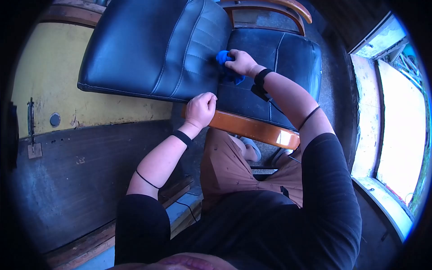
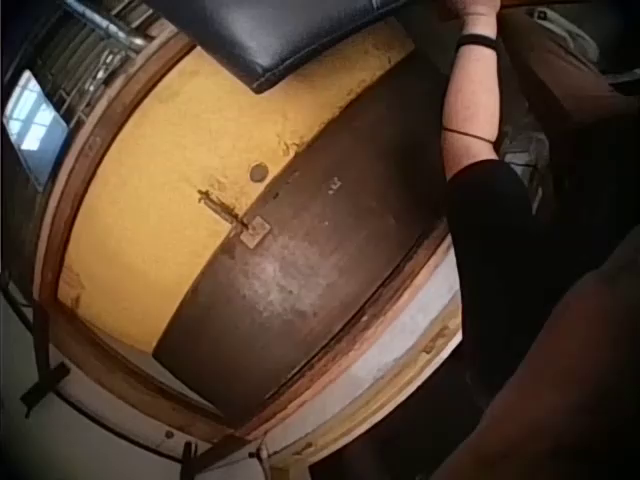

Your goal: The person wipes the armrest of a chair with a cloth, then wipes the seat of the chair with the cloth.

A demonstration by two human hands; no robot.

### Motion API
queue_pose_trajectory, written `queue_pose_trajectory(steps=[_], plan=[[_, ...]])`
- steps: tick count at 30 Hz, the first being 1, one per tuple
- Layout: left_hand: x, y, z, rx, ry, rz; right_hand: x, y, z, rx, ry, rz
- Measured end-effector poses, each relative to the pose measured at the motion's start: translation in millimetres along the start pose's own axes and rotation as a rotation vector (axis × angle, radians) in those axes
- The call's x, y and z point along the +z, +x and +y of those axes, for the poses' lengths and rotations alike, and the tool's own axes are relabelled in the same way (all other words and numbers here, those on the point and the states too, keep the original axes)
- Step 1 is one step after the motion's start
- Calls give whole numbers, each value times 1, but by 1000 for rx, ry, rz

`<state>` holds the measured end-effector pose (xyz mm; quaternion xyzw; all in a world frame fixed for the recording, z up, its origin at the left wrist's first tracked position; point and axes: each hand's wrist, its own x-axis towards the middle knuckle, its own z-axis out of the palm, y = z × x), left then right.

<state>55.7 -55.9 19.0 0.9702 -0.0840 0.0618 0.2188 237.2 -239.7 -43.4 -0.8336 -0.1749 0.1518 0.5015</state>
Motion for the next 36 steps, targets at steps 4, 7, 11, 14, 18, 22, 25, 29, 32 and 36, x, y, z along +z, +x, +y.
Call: queue_pose_trajectory(steps=[4,7,11,14,18,22,25,29,32,36], plan=[[-1,2,4,-1,-10,-16,16,-2,30,-202,-255,-139],[2,7,6,17,-25,-53,59,-19,58,-457,-448,-472],[2,5,3,7,-42,-8,118,-48,83,-813,-513,-608],[-2,4,0,11,-35,-38,123,-47,97,-880,-514,-564],[-6,10,1,28,-40,-80,103,-6,117,-733,-782,-292],[-2,10,5,16,-53,-88,40,43,125,-139,-704,185],[-6,4,2,-1,-27,-88,48,22,91,-539,-532,-2],[-1,9,5,2,-25,-99,96,-26,102,-790,-596,-465],[0,8,7,-11,-29,-86,90,-31,107,-643,-542,-400],[-5,3,1,-19,-20,-61,74,-19,70,-206,-725,-601]])
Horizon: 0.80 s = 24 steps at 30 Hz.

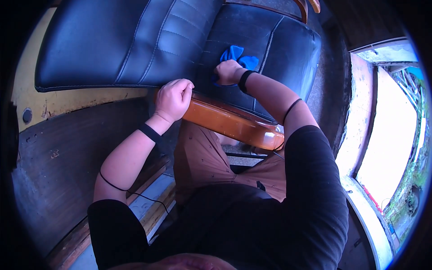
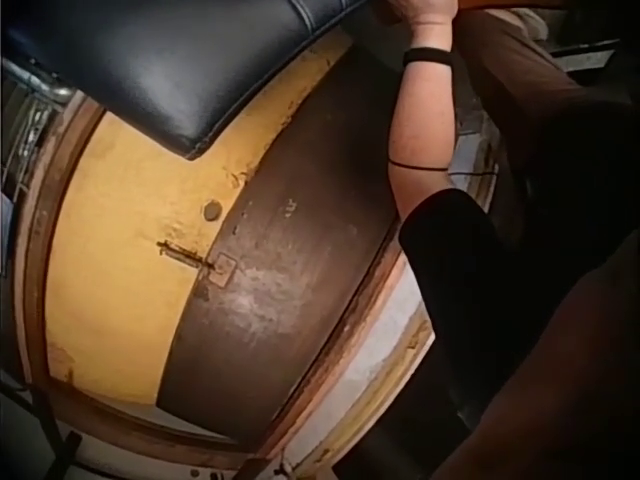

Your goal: The person wipes the armrest of a chair with a cloth, then wipes the seat of the chair with the cloth.

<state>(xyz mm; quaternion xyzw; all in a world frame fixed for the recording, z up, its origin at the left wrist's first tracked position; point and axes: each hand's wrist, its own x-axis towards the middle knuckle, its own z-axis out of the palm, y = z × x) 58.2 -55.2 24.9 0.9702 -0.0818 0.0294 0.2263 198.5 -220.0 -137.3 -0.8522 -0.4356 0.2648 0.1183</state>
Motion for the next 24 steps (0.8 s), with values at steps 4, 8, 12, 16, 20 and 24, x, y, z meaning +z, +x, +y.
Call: queue_pose_trajectory(steps=[4,8,12,16,20,24], plan=[[3,1,1,9,-1,-5,-5,24,1,141,114,70],[6,6,6,24,4,2,26,33,-8,-299,154,300],[7,4,4,13,11,-6,49,24,-34,-508,-108,133],[3,1,3,-4,10,-3,44,3,-41,-480,-58,-179],[4,7,2,29,21,14,26,31,-22,-356,-21,393],[9,8,6,39,-4,7,45,23,-10,-456,-96,390]])
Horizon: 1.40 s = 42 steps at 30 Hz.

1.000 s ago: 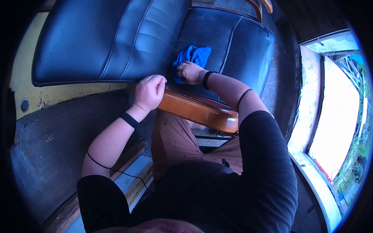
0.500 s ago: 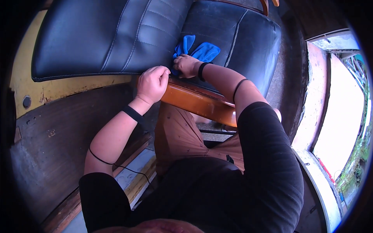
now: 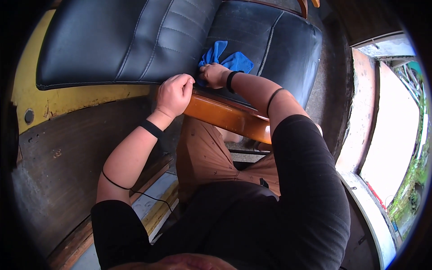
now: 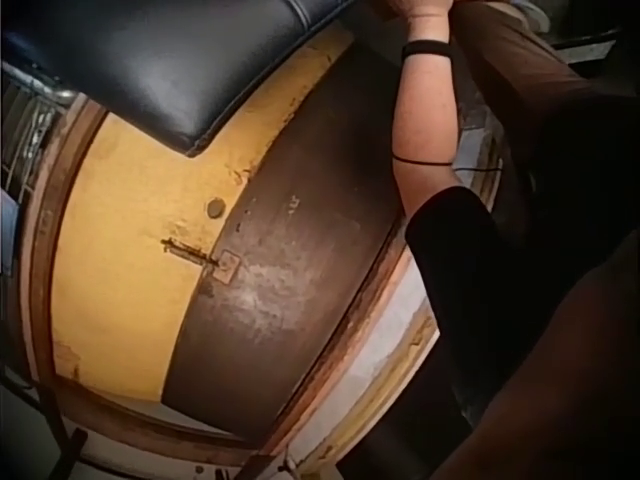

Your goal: The person wipes the armrest of a chair with a cloth, then wipes the seat of the chair with the cloth.

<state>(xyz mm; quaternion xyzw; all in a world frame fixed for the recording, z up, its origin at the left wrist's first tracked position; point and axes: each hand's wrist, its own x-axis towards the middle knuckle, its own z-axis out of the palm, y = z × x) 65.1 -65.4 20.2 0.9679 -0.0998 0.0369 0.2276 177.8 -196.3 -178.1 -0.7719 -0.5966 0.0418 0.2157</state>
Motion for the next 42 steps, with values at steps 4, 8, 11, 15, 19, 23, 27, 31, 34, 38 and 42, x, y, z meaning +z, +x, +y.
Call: queue_pose_trajectory(steps=[4,8,11,15,19,23,27,31,34,38,42], plan=[[0,-9,-5,-17,-11,38,-11,-35,-21,53,106,-379],[-2,-8,-6,-10,-6,38,-44,-105,-17,146,185,-605],[-5,-6,-4,-58,-4,-14,-64,-108,-11,134,183,-747],[-4,-9,-11,-44,20,4,-32,-47,-13,242,251,-104],[3,0,-3,-17,5,2,-17,-8,6,331,95,-82],[-1,-8,-8,-25,-3,15,-23,-26,-11,320,110,-402],[-5,-5,-10,-22,0,5,-60,-106,-18,352,215,-642],[-2,-5,-7,-19,-12,-6,-66,-116,-6,309,202,-720],[-3,-7,-8,-22,-1,15,-43,-90,-2,460,255,-239],[3,-2,-4,3,-27,30,-24,-65,28,449,56,67],[1,-7,-6,-31,-7,27,-38,-60,15,434,103,-289]])
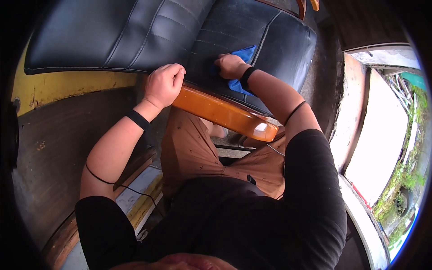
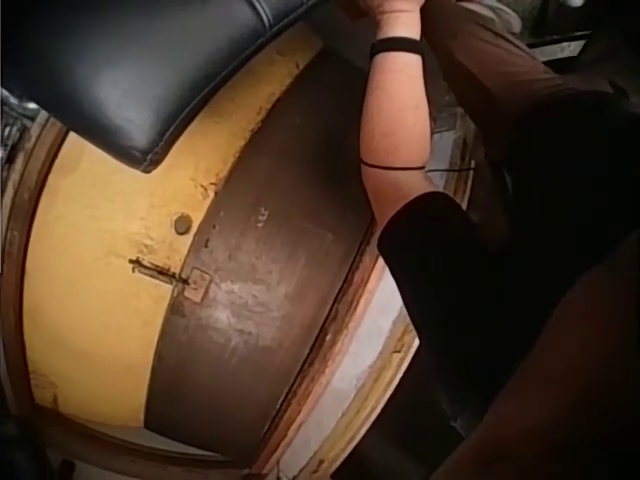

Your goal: The person wipes the armrest of a chair with a cloth, then wipes the seat of the chair with the cloth.

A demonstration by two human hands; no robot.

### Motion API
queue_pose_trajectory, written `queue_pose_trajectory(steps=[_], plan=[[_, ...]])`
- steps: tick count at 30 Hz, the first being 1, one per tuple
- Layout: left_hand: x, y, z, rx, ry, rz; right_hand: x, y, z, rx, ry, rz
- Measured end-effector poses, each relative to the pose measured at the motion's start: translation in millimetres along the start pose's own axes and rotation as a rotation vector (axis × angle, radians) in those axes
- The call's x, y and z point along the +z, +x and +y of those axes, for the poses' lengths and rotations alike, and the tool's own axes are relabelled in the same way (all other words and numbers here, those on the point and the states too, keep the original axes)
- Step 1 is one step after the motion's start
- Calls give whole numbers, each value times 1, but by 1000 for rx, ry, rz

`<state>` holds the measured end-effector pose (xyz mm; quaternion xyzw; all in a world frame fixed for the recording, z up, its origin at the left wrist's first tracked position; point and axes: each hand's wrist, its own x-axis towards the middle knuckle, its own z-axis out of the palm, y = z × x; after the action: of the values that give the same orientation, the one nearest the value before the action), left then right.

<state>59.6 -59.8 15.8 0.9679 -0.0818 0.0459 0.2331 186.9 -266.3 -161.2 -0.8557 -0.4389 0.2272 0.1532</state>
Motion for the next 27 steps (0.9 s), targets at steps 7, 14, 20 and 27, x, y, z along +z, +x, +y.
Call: queue_pose_trajectory(steps=[7,14,20,27], plan=[[-4,-5,-8,-4,24,-11,-23,-40,-31,71,-38,-370],[0,1,1,-9,25,-1,7,-39,11,-2,-19,244],[-2,-1,0,-15,41,-25,21,-116,5,-299,55,-270],[4,2,7,-25,13,-20,-12,-97,65,225,164,548]])
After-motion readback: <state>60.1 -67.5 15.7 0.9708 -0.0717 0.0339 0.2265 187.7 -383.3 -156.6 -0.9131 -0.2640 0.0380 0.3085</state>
